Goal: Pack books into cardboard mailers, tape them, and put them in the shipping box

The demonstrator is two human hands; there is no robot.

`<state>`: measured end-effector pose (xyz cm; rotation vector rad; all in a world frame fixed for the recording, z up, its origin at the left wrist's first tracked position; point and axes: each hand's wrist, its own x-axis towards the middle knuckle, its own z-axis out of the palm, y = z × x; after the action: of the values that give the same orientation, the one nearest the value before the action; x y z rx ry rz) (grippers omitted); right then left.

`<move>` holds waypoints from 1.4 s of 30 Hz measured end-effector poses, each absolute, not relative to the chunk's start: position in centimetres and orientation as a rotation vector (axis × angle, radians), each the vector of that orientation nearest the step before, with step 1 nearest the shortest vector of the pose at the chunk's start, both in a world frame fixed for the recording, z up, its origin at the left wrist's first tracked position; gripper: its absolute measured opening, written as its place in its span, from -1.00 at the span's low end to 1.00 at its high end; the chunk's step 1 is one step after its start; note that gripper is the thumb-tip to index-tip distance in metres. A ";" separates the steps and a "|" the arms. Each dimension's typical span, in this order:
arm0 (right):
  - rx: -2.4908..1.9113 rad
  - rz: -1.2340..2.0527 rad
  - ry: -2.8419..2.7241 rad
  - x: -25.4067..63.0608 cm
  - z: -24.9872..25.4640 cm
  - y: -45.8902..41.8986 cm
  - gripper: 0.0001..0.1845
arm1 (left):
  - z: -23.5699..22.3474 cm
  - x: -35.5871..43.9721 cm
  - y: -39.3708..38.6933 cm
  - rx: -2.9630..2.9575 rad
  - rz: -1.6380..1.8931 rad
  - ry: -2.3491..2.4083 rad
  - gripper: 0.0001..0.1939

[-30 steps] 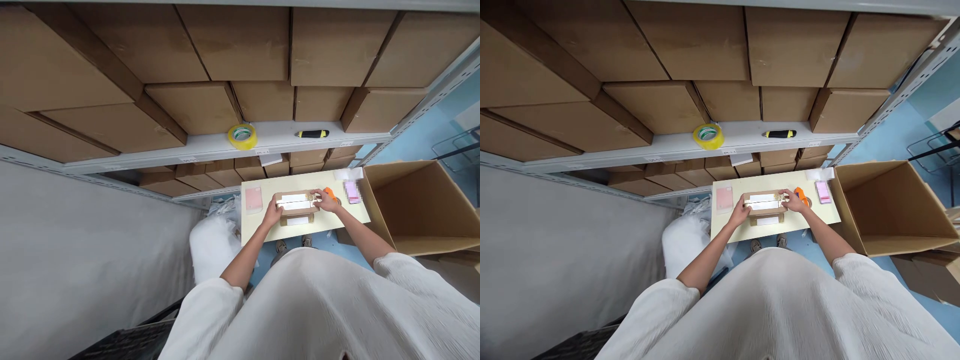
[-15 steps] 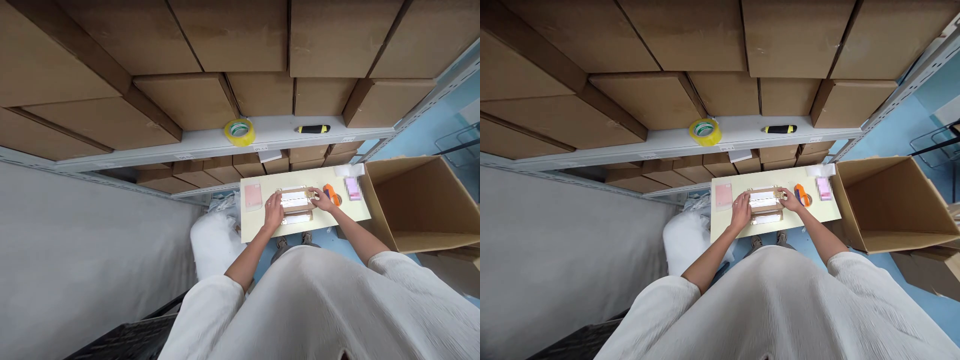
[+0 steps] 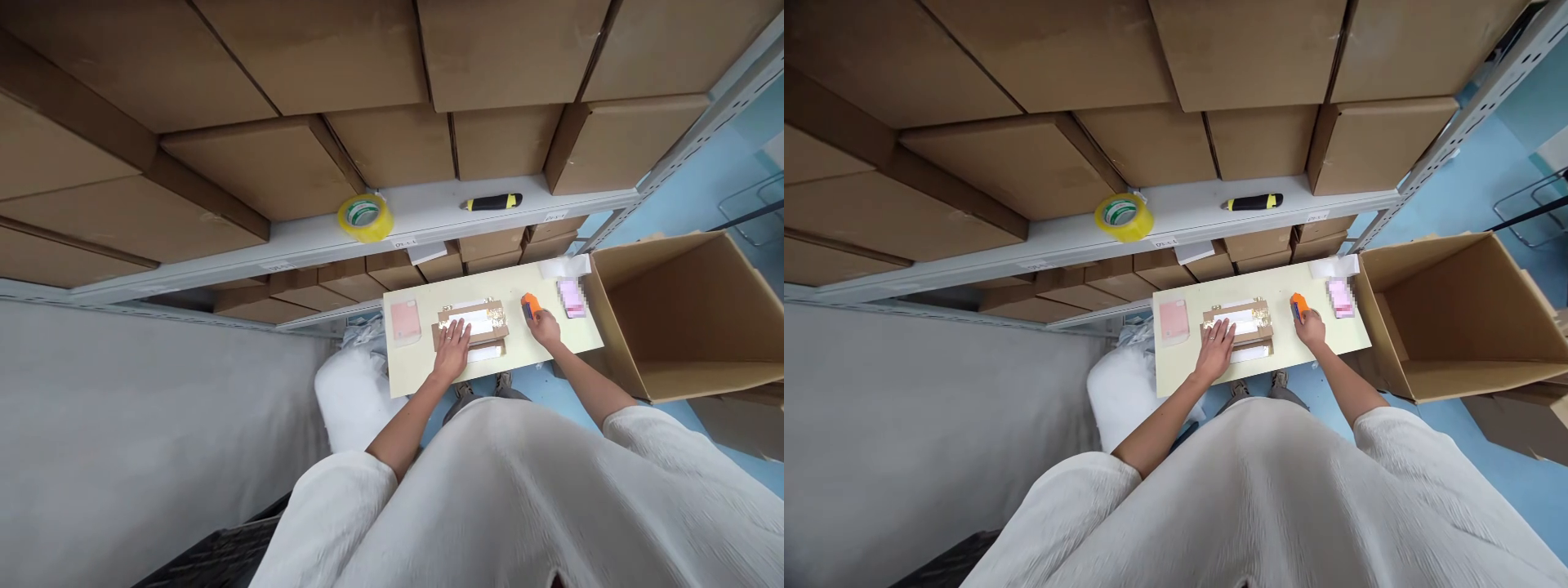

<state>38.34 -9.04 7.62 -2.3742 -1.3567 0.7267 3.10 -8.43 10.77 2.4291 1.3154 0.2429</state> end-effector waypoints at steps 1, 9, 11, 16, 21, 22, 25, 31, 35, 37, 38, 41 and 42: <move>-2.420 0.760 -1.376 38.7 7.4 -9.2 -0.79 | 10.7 3.1 -8.4 2.420 0.244 1.316 -0.37; -2.548 0.823 -1.433 38.0 6.8 -9.3 -0.78 | 10.5 3.0 -8.4 2.396 0.295 1.306 -0.34; -2.556 0.810 -1.447 37.9 7.0 -9.4 -0.75 | 10.4 3.0 -8.4 2.399 0.296 1.306 -0.33; -2.540 0.712 -1.408 38.7 8.9 -9.4 -0.65 | 10.1 3.0 -8.3 2.422 0.308 1.310 -0.37; -2.404 0.770 -1.231 40.1 12.9 -7.5 -0.58 | 9.9 3.1 -8.3 2.450 0.339 1.315 -0.37; -2.331 0.811 -1.207 40.2 13.8 -6.9 -0.62 | 9.9 3.1 -8.3 2.451 0.344 1.319 -0.37; -2.064 0.991 -1.142 39.6 16.7 -4.8 -0.70 | 9.9 3.2 -8.3 2.452 0.353 1.330 -0.38; -1.622 1.382 -1.177 34.6 20.3 -1.8 -0.71 | 9.7 3.3 -8.1 2.434 0.383 1.319 -0.36; -1.618 1.466 -1.318 31.0 20.0 -1.0 -0.73 | 9.6 3.3 -8.1 2.407 0.406 1.306 -0.36; -1.678 1.421 -1.413 30.1 19.5 -1.1 -0.71 | 9.6 3.3 -8.0 2.396 0.406 1.299 -0.37; -1.710 1.382 -1.465 29.9 19.3 -1.3 -0.69 | 9.6 3.3 -8.0 2.393 0.407 1.296 -0.36; -1.744 1.286 -1.607 30.0 19.0 -2.0 -0.61 | 9.5 3.3 -7.9 2.385 0.416 1.294 -0.35; -1.731 1.282 -1.649 30.2 18.9 -2.2 -0.57 | 9.5 3.3 -7.9 2.384 0.417 1.296 -0.35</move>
<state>30.19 -2.15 18.94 -1.7308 -1.6492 1.2817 3.26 -7.93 9.53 2.3836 1.2961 0.4169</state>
